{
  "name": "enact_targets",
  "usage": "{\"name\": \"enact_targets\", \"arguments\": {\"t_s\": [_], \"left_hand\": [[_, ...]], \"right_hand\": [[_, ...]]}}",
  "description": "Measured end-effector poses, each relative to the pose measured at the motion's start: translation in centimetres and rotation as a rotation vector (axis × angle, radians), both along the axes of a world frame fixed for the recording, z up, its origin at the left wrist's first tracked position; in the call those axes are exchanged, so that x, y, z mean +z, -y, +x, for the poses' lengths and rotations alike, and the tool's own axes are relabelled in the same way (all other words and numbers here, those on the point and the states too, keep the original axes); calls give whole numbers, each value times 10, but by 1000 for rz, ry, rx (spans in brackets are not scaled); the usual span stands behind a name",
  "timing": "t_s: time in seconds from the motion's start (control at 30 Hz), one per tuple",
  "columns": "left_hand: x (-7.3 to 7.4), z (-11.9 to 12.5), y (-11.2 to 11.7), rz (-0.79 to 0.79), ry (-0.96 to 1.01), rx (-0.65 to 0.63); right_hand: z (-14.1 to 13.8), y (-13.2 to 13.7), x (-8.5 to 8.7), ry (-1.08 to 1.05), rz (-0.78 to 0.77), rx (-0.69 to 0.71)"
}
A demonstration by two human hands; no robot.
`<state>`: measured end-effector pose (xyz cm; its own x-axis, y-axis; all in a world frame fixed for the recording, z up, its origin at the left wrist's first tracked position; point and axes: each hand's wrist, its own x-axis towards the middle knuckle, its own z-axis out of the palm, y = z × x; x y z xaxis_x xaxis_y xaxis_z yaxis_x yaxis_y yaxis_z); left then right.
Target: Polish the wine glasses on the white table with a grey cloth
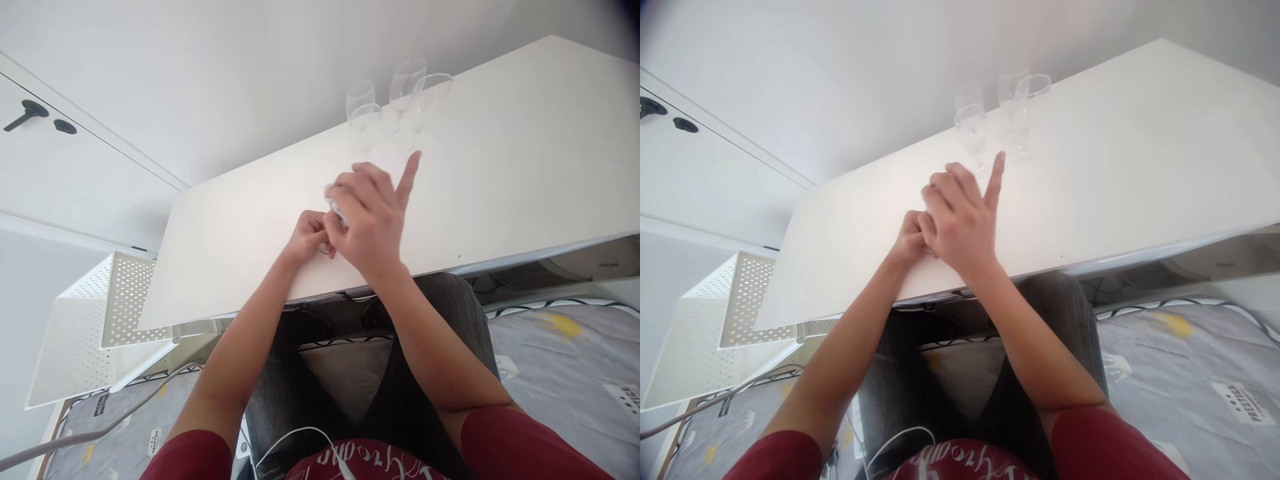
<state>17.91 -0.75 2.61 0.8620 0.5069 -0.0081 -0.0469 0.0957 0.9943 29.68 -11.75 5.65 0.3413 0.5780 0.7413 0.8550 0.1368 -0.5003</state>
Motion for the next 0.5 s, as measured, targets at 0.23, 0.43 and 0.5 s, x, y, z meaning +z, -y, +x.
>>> {"name": "enact_targets", "arguments": {"t_s": [0.23,0.43,0.5], "left_hand": [[-1,-6,-4,17,12,-177],[-1,-8,-6,-43,123,-76],[-1,-7,-5,-41,147,-50]], "right_hand": [[37,20,23,-909,-77,284],[34,10,18,-1217,99,594],[39,13,19,-1108,39,602]]}}
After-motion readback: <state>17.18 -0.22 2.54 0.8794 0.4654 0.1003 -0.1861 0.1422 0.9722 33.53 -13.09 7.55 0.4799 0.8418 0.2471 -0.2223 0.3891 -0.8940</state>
